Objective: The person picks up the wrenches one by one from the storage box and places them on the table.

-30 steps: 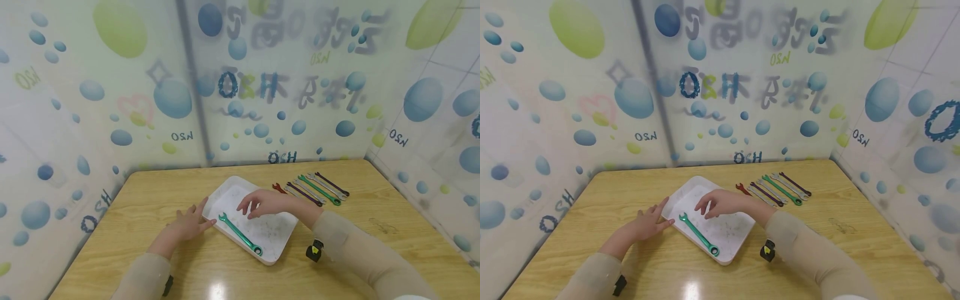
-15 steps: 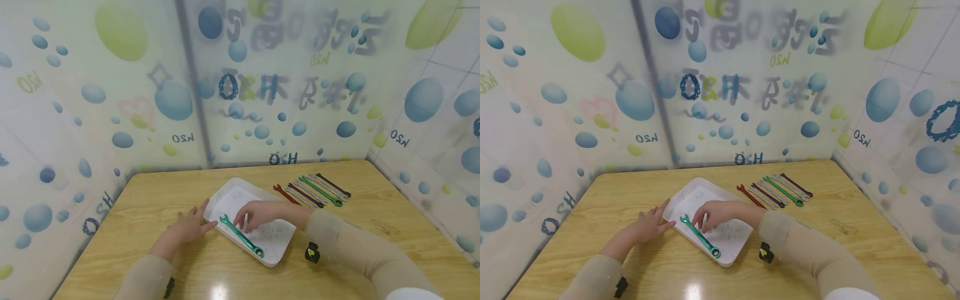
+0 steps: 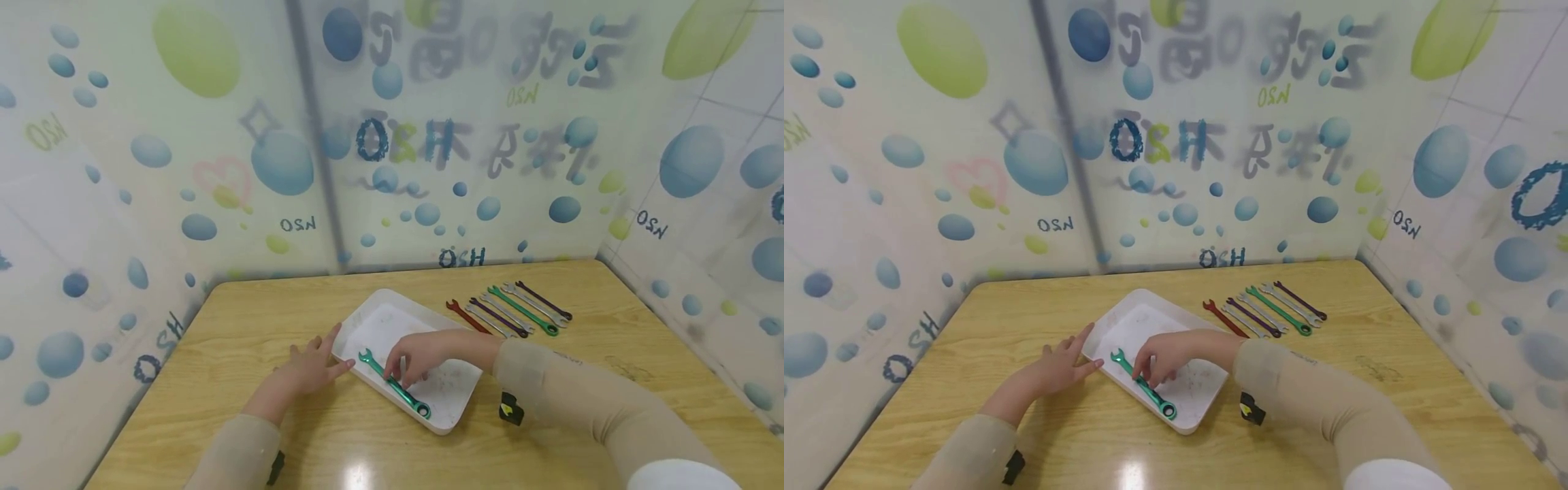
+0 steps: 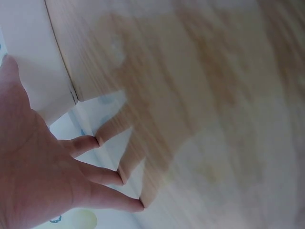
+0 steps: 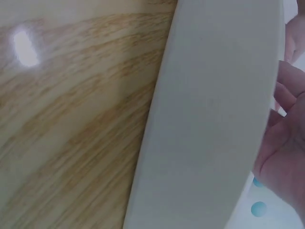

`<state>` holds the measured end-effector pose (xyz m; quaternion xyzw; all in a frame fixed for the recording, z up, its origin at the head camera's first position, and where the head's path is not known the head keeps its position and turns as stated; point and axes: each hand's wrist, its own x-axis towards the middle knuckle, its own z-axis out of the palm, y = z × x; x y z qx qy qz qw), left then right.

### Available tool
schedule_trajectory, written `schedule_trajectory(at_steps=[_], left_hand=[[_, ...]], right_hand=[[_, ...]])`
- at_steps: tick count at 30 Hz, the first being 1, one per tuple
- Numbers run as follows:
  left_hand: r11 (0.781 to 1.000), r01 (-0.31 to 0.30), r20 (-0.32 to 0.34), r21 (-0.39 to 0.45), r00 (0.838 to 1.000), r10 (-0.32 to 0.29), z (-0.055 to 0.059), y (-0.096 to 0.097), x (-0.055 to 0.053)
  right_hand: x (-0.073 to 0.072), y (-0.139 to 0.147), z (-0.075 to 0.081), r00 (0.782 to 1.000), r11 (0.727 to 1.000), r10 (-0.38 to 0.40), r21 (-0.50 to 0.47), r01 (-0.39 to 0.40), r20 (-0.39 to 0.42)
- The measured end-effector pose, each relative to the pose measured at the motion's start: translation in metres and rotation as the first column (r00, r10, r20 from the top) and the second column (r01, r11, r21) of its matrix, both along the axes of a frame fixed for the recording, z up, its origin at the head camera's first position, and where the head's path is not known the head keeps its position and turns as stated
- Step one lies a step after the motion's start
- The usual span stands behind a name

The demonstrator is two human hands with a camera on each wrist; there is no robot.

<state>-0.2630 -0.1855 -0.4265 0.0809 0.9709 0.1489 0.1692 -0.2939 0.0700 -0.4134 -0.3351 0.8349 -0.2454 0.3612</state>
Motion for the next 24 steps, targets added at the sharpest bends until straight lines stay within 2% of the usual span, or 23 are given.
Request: schedule_trajectory(at_steps=[10, 17, 24], left_hand=[[1.000, 0.010, -0.016, -0.001, 1.000, -0.010, -0.0012, -0.0006, -0.0007], [1.000, 0.008, -0.011, 0.000, 1.000, -0.008, 0.0022, 0.0009, 0.0020], [1.000, 0.021, -0.020, 0.002, 1.000, -0.021, 0.0003, 0.0003, 0.0008]], right_hand=[[0.0045, -0.0072, -0.0059, 0.993, 0.998, -0.028, 0.053, 0.035, -0.119], [0.0057, -0.0098, -0.0096, 0.975, 0.996, -0.013, 0.089, 0.033, -0.222], [0.0043, -0.0050, -0.0090, 0.970, 0.994, -0.010, 0.100, 0.036, -0.245]])
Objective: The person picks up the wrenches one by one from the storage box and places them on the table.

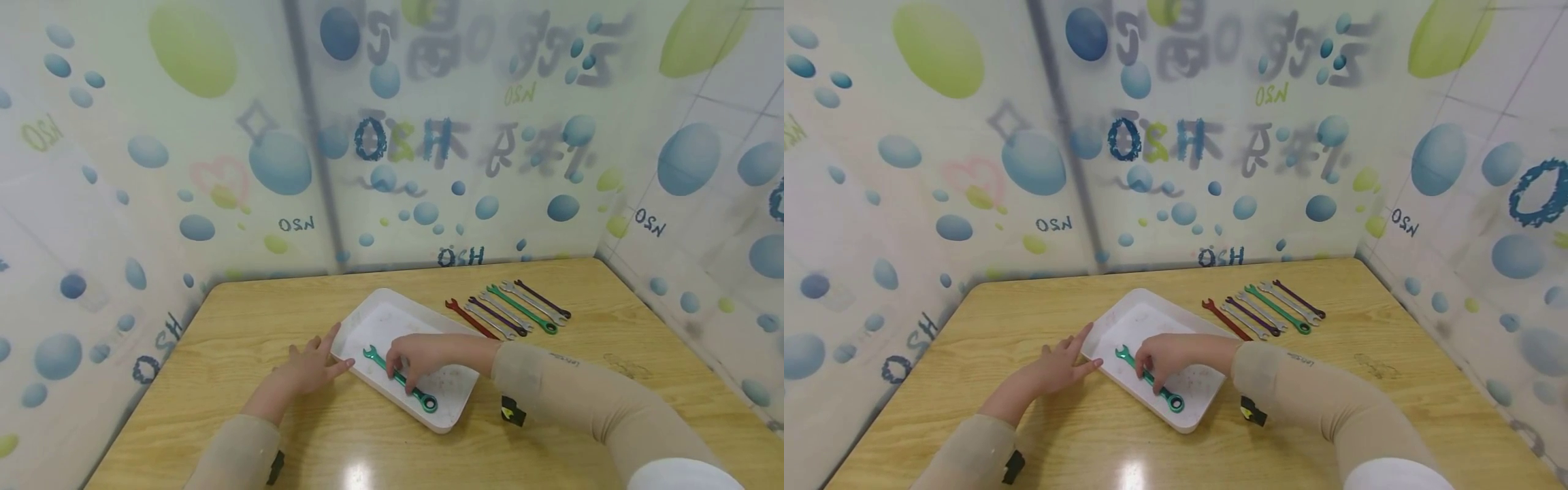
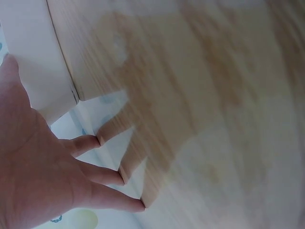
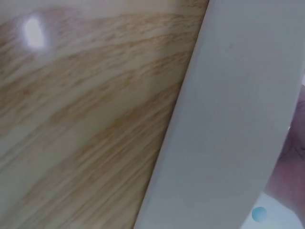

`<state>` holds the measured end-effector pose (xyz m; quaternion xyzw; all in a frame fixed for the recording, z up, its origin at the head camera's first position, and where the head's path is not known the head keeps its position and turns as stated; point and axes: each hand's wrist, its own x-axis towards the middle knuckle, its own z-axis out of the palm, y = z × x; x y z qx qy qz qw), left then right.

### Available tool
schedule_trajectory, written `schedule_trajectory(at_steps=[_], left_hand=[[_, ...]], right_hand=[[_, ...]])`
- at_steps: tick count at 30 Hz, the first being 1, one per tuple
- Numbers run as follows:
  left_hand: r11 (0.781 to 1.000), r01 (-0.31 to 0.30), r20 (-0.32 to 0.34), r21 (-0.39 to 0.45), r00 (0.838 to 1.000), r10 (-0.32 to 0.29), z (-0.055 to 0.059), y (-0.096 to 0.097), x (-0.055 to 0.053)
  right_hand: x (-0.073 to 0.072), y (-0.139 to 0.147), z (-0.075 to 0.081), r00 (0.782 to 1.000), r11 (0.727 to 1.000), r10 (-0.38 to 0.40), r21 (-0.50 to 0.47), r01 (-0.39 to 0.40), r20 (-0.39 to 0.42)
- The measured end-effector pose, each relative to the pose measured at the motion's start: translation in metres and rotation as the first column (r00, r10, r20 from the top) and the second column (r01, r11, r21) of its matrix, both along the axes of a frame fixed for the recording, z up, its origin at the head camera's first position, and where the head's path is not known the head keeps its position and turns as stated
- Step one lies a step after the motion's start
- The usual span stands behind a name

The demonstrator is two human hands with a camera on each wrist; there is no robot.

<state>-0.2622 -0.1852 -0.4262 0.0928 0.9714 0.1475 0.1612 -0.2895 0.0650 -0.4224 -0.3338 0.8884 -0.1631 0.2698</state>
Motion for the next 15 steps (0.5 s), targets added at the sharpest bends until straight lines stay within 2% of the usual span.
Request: schedule_trajectory(at_steps=[15], left_hand=[[1.000, 0.004, -0.001, -0.004, 1.000, -0.004, -0.001, 0.000, 0.000]], right_hand=[[-0.003, 0.015, 0.002, 0.998, 0.998, -0.062, 0.005, 0.062, 0.023]])
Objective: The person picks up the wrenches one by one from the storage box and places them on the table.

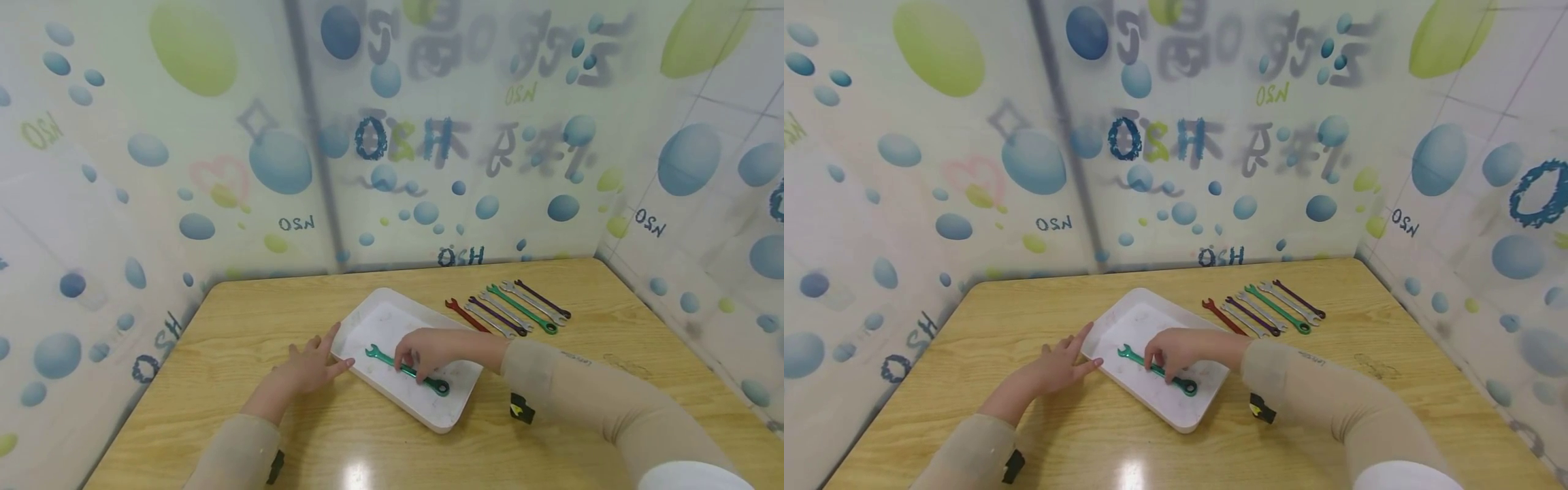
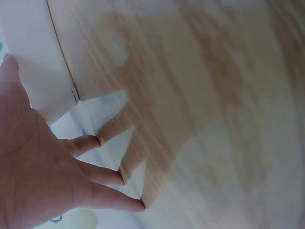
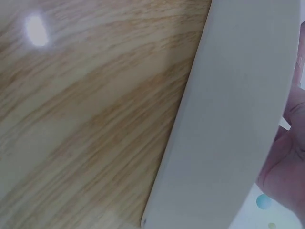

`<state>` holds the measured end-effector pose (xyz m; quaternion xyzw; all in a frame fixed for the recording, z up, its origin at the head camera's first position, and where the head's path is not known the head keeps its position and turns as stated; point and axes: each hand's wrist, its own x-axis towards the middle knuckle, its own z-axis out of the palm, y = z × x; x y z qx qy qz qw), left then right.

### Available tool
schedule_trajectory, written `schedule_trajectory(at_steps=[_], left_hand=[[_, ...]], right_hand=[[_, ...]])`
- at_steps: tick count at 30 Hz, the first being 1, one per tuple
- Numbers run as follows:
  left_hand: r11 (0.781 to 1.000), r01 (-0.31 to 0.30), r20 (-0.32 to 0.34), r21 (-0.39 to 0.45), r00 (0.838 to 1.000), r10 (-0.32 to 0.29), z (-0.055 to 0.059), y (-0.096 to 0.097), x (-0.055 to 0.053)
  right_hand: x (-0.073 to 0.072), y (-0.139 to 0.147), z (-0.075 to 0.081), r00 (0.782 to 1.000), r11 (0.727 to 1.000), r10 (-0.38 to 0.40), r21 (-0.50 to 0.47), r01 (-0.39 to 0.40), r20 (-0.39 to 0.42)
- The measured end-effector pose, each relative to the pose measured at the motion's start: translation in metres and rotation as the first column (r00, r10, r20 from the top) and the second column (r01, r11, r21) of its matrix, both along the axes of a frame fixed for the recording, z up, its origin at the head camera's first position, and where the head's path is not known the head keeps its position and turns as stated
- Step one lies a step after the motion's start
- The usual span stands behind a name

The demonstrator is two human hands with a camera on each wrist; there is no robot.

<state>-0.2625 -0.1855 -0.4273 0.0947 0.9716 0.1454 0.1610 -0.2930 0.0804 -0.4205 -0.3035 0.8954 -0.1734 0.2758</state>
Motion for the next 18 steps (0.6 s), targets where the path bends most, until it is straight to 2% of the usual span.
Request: schedule_trajectory(at_steps=[8, 18], left_hand=[[1.000, -0.006, 0.006, -0.003, 1.000, 0.006, -0.003, -0.001, -0.001], [1.000, -0.015, 0.012, -0.001, 1.000, 0.015, 0.001, 0.000, 0.001]], right_hand=[[-0.001, 0.007, 0.002, 0.999, 0.999, -0.033, -0.004, 0.033, 0.027], [-0.006, 0.020, 0.005, 0.999, 0.999, -0.033, 0.032, 0.034, -0.036]])
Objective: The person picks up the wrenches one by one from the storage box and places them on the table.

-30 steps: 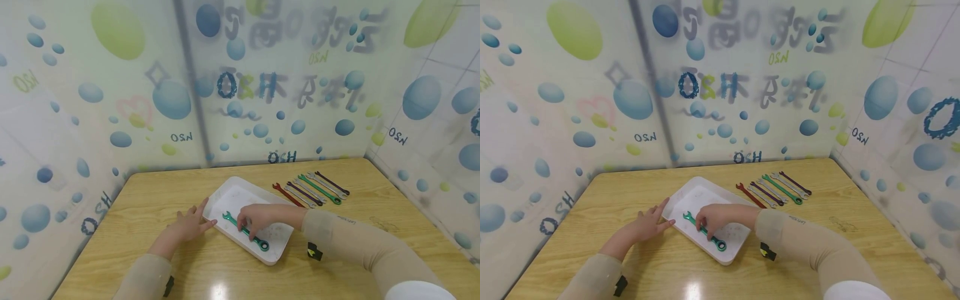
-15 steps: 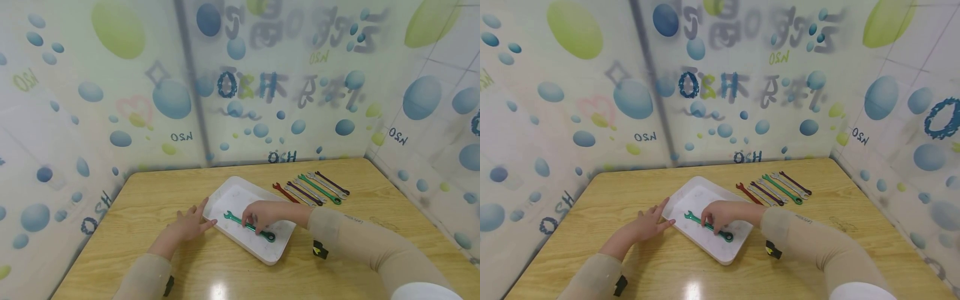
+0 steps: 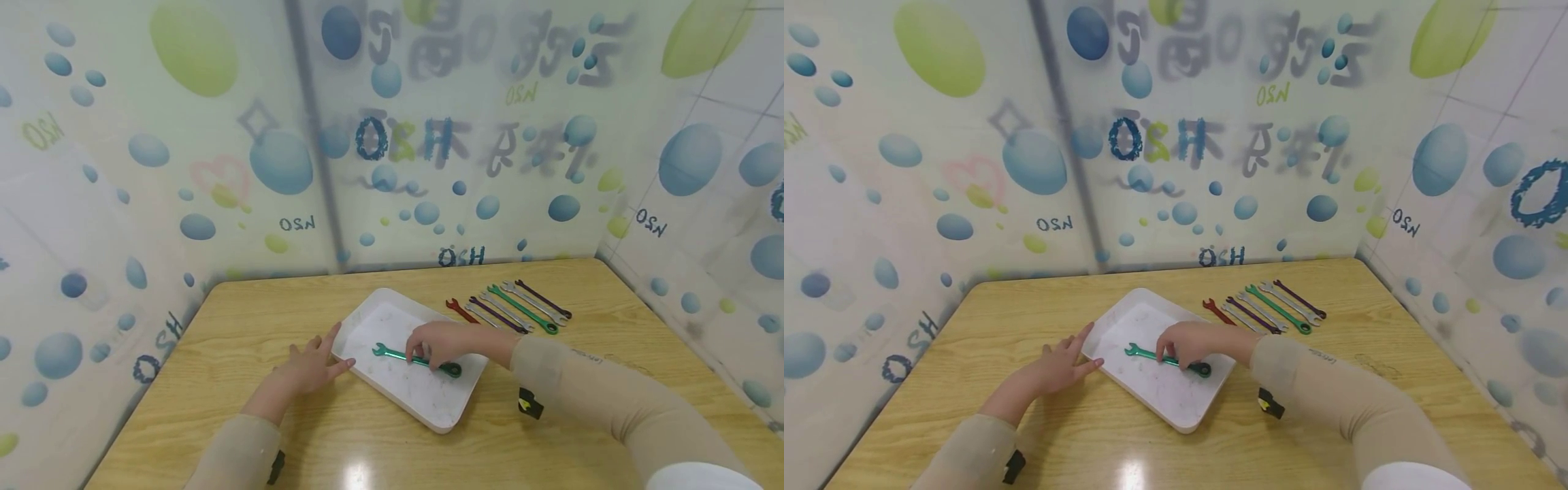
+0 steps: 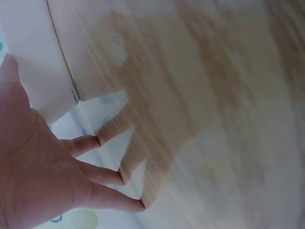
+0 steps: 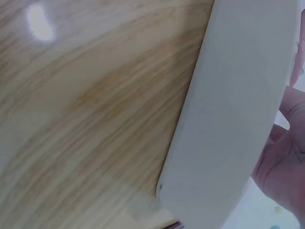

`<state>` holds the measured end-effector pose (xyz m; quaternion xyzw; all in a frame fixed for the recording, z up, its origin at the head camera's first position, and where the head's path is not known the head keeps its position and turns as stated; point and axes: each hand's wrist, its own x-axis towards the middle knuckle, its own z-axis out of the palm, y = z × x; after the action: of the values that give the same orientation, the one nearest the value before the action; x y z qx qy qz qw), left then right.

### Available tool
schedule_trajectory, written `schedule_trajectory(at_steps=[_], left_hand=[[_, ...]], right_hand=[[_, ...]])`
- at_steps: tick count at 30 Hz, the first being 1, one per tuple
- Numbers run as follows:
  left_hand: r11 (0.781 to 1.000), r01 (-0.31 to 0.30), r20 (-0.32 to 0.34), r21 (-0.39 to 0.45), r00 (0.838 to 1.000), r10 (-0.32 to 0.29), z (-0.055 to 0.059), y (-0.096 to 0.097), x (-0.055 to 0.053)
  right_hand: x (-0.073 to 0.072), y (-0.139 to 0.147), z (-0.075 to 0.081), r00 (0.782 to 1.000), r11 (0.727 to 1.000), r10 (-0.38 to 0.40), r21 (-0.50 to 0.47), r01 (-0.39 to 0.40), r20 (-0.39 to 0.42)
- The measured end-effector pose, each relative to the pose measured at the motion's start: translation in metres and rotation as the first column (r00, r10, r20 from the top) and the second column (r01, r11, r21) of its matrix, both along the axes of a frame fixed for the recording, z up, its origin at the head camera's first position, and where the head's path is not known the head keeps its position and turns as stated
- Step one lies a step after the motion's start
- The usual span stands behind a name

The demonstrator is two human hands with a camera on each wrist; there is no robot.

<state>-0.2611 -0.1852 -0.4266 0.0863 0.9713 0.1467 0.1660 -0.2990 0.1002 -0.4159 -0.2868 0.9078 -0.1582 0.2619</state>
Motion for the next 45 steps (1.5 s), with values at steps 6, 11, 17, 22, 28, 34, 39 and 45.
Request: schedule_trajectory(at_steps=[6, 11, 17, 22, 28, 34, 39, 45], left_hand=[[1.000, 0.009, -0.014, -0.001, 1.000, -0.009, 0.001, 0.001, 0.001], [1.000, 0.012, -0.017, 0.004, 1.000, -0.012, 0.003, 0.001, 0.003], [1.000, 0.014, -0.016, 0.007, 1.000, -0.014, 0.005, 0.001, 0.004], [1.000, 0.019, -0.019, 0.010, 1.000, -0.019, 0.004, 0.000, 0.003], [1.000, 0.019, -0.016, 0.013, 1.000, -0.019, 0.003, 0.000, 0.002], [1.000, 0.020, -0.013, 0.016, 1.000, -0.020, 0.002, 0.000, 0.002], [1.000, 0.019, -0.011, 0.018, 1.000, -0.019, 0.004, 0.001, 0.003], [0.999, 0.025, -0.018, 0.022, 1.000, -0.024, 0.005, 0.001, 0.004]], right_hand=[[-0.005, 0.013, 0.000, 1.000, 1.000, -0.027, 0.000, 0.027, 0.000], [-0.013, 0.024, -0.003, 0.999, 0.999, -0.035, -0.017, 0.036, 0.004], [-0.015, 0.030, -0.002, 1.000, 0.999, -0.023, -0.025, 0.023, 0.019], [-0.015, 0.032, -0.002, 1.000, 1.000, 0.006, -0.025, -0.005, 0.008], [-0.015, 0.034, -0.003, 1.000, 1.000, 0.012, -0.022, -0.012, 0.005], [-0.013, 0.035, -0.002, 1.000, 1.000, 0.017, -0.022, -0.016, 0.022], [-0.011, 0.037, -0.001, 0.999, 0.999, 0.041, -0.017, -0.041, 0.034], [-0.008, 0.038, 0.001, 0.998, 0.998, 0.063, 0.003, -0.063, 0.013]])
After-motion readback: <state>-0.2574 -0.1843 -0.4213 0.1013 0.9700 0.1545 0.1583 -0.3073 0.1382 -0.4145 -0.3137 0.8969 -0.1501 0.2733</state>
